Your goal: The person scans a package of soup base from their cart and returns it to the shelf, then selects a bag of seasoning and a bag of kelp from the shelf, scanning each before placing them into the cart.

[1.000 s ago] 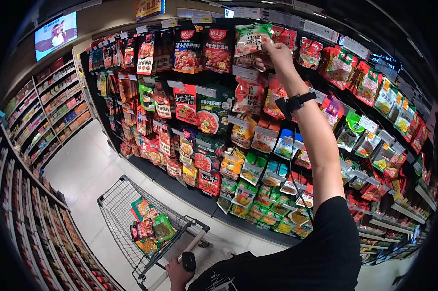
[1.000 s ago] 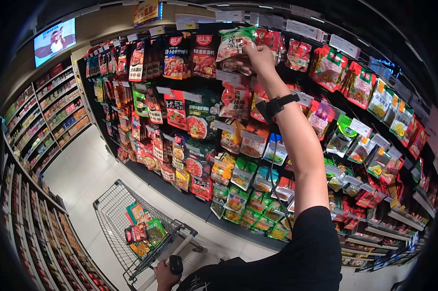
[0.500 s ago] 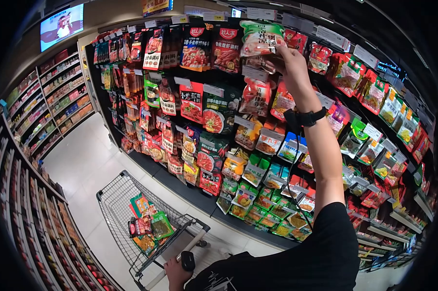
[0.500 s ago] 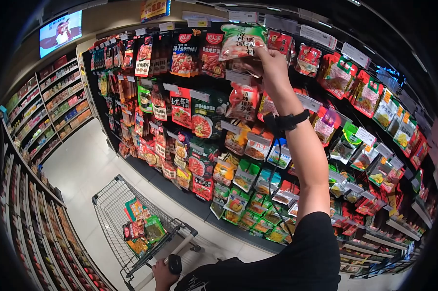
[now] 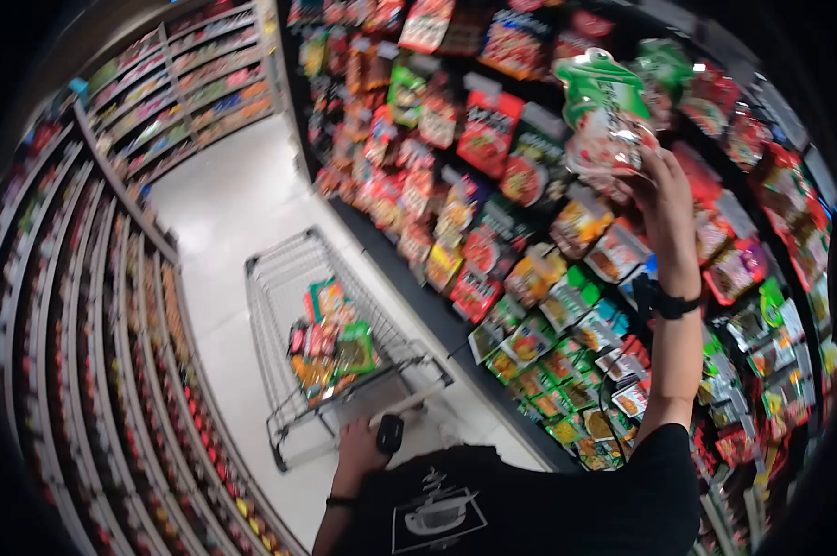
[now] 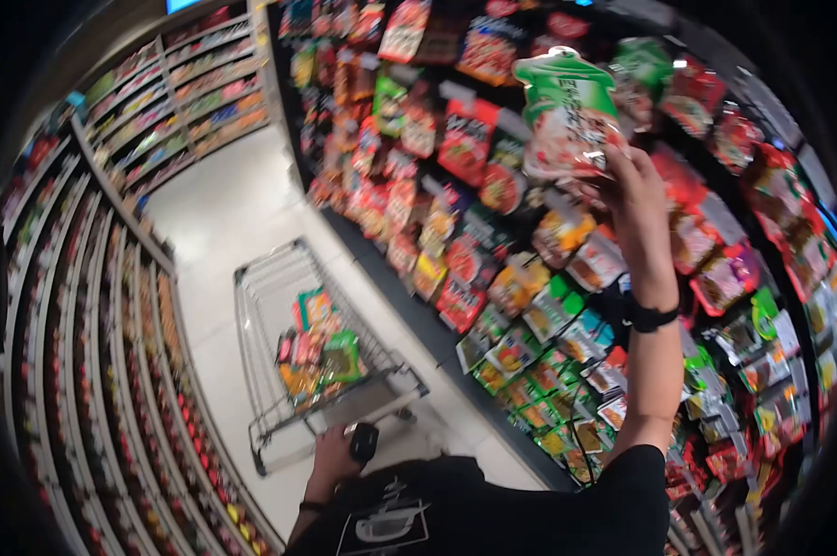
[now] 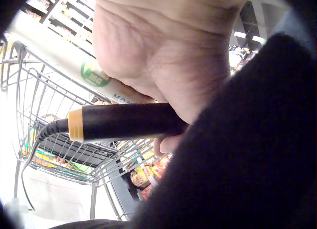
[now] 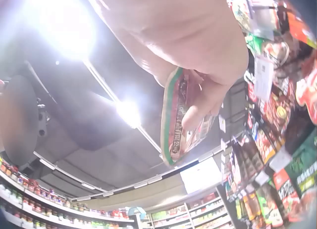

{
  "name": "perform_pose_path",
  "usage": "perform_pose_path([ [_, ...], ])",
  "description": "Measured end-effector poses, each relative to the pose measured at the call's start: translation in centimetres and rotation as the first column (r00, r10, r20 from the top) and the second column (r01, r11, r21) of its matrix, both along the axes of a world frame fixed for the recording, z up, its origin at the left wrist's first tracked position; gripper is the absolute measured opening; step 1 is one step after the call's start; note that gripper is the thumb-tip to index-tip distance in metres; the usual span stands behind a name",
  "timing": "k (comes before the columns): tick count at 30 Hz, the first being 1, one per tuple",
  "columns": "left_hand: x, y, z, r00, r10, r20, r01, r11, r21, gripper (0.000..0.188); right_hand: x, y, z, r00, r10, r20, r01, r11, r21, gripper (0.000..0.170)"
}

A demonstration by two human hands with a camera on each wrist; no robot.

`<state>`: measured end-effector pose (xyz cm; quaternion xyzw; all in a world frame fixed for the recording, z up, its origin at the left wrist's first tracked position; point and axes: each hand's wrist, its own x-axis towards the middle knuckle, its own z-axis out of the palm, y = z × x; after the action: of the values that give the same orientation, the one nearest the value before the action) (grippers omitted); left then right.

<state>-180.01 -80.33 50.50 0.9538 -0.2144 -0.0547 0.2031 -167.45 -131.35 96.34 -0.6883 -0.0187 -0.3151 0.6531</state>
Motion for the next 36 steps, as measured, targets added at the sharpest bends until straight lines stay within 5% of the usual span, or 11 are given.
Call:
perform_pose_path([
  [3,0.3,0.2,0.0,0.998,-0.007,-0.067,0.010,0.999,0.043,0.042,-0.4,4.3,-6.4,0.953,0.237,-0.187,-0.230,0.971,0.058,0.028],
  [7,0.3,0.2,0.6,0.999,-0.021,-0.024,0.021,0.999,0.029,0.042,0.4,10.5,-19.7,0.828,0.354,-0.434,-0.315,0.935,0.162,0.033],
  [10,0.1,0.4,0.9,1.000,-0.016,0.009,0.016,1.000,0.000,0.040,0.5,16.6,-27.5,0.570,0.524,-0.633,-0.380,0.851,0.362,0.033],
  [15,0.0,0.7,0.5,0.998,-0.004,-0.063,0.005,1.000,0.013,0.045,2.4,23.4,-37.9,0.411,0.636,-0.654,-0.365,0.772,0.521,0.042],
  [21,0.3,0.3,0.8,0.994,0.025,-0.108,-0.023,0.999,0.022,0.048,6.9,27.9,-44.6,0.427,0.610,-0.668,-0.404,0.789,0.462,0.056],
  [22,0.2,0.3,0.8,0.993,0.028,-0.112,-0.026,1.000,0.016,0.048,7.8,28.4,-45.2,0.428,0.638,-0.640,-0.394,0.769,0.503,0.071],
  [25,0.0,0.3,0.5,0.996,0.033,-0.088,-0.032,0.999,0.021,0.048,10.2,29.0,-45.8,0.375,0.562,-0.737,-0.414,0.813,0.409,0.087],
  [27,0.0,0.3,0.6,0.994,0.042,-0.103,-0.040,0.999,0.022,0.047,10.8,28.5,-46.4,0.475,0.373,-0.797,-0.514,0.853,0.093,0.090],
  [29,0.2,0.3,0.7,0.993,0.053,-0.110,-0.051,0.999,0.014,0.047,11.2,27.8,-48.3,0.642,0.175,-0.747,-0.553,0.780,-0.292,0.084],
  [30,0.1,0.3,0.7,0.992,0.057,-0.114,-0.057,0.998,0.005,0.048,10.0,27.5,-47.6,0.728,0.157,-0.668,-0.533,0.742,-0.407,0.065],
  [36,0.4,1.0,0.4,0.952,0.153,-0.264,-0.230,0.929,-0.291,0.075,0.3,24.9,-42.5,0.793,0.345,-0.502,-0.598,0.596,-0.536,0.024],
])
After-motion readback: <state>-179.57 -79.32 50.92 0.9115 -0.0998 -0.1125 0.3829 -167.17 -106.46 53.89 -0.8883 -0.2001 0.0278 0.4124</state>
